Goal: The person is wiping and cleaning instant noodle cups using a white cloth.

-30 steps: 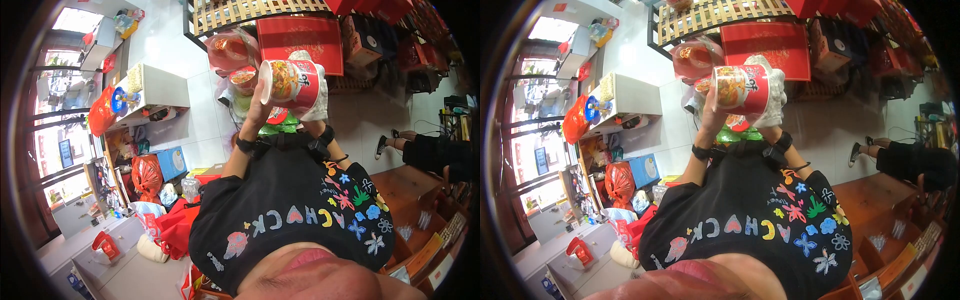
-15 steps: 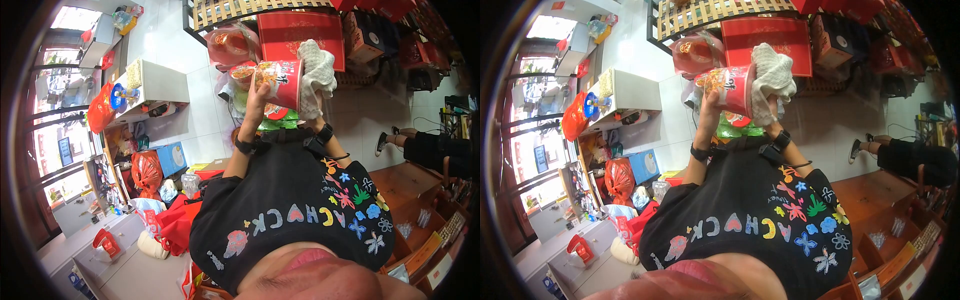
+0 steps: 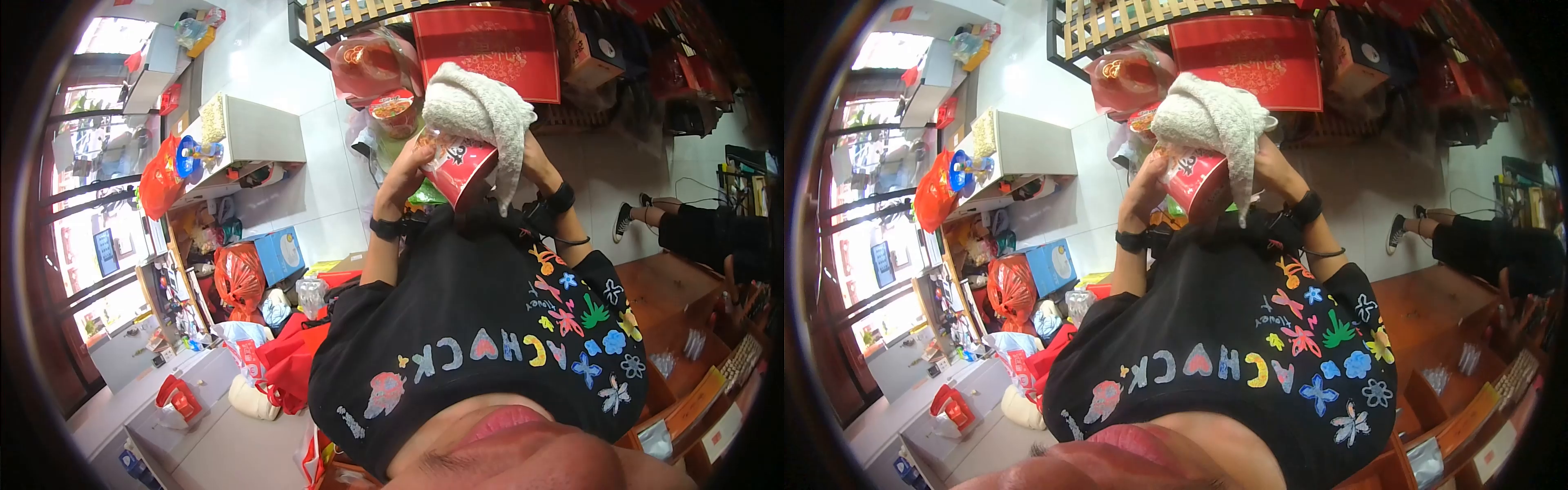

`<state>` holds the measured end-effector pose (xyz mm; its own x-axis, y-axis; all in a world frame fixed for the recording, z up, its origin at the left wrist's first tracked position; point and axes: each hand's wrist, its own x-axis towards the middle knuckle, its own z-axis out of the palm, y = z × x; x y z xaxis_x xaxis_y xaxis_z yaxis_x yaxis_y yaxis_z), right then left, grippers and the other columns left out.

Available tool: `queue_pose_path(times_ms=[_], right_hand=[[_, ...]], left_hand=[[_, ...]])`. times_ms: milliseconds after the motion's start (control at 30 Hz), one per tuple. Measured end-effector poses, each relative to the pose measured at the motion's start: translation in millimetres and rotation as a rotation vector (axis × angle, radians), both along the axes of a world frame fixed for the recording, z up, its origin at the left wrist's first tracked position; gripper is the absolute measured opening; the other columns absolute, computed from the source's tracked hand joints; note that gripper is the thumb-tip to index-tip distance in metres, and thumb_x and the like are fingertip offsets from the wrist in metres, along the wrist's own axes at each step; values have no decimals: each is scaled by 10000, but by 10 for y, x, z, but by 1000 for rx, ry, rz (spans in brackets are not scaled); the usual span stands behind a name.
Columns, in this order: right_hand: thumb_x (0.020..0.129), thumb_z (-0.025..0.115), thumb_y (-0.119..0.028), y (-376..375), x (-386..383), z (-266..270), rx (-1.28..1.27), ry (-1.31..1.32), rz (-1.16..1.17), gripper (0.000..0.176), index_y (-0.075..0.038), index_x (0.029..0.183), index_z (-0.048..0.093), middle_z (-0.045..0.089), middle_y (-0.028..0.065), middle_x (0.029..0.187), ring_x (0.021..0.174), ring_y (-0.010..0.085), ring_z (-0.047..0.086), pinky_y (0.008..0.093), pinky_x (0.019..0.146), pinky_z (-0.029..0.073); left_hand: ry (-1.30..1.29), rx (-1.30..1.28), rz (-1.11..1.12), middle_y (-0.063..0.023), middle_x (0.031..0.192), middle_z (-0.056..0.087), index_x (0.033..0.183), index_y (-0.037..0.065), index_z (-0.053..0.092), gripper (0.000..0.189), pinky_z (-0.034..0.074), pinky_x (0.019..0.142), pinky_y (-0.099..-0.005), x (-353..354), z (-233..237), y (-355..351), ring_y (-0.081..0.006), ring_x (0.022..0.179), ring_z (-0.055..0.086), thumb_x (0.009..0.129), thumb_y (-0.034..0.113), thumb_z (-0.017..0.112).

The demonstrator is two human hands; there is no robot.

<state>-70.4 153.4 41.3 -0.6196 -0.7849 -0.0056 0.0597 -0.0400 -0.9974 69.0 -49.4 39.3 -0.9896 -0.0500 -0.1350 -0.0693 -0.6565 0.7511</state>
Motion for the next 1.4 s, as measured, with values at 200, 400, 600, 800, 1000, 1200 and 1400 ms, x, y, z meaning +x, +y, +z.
queue_pose_path(times_ms=[200,400,600,800,1000,1200,1400], right_hand=[[989,487,-357,-89,-28,-402,-186,-604,-41,555,5,1396,385,486,131,1350,1203,203,487,341,1034,401],[1007,358,-474,-207,217,-455,-228,-769,-203,590,-23,1385,405,523,131,1328,1175,240,539,386,1006,450],[993,359,-505,-272,413,-299,-431,-1069,-178,613,-43,1395,396,500,136,1367,1240,275,501,438,1049,422],[976,392,-504,-145,486,-486,-774,-1225,234,612,-54,1391,401,501,139,1361,1235,303,501,479,1040,419],[954,376,-542,-102,637,-125,-155,-1235,55,606,-85,1344,464,555,139,1274,1129,365,562,589,936,456],[971,408,-479,25,571,-421,-528,-1162,162,535,-56,1284,510,573,148,1219,1073,292,593,470,921,481],[963,516,-153,304,391,-347,-259,-603,6,350,35,1258,508,572,107,1235,1083,149,564,309,941,456]], left_hand=[[58,158,161,-146,1353,477,1428,1,284,843,421,1039,-367,111,-233,81,-230,1234,514,800,369,709],[169,-197,342,-129,1322,478,1427,9,300,930,377,1053,-364,111,-139,137,-211,1241,478,769,532,697],[186,-577,458,-149,1418,360,1463,2,242,1135,317,1093,-388,146,97,276,-259,1329,370,684,679,715],[317,-726,463,-159,1453,324,1476,9,200,1173,339,1088,-401,156,-44,237,-266,1319,379,675,688,722],[471,-1000,583,-186,1457,301,1465,32,225,1116,288,1113,-434,-67,-125,52,-311,1349,333,678,598,778],[501,-1273,724,-199,1455,257,1457,99,265,1067,400,1043,-495,-57,-177,-68,-344,1338,331,638,422,868],[396,-861,772,-148,1451,244,1458,104,263,1067,391,1047,-466,-75,-219,95,-309,1334,333,638,400,879]])
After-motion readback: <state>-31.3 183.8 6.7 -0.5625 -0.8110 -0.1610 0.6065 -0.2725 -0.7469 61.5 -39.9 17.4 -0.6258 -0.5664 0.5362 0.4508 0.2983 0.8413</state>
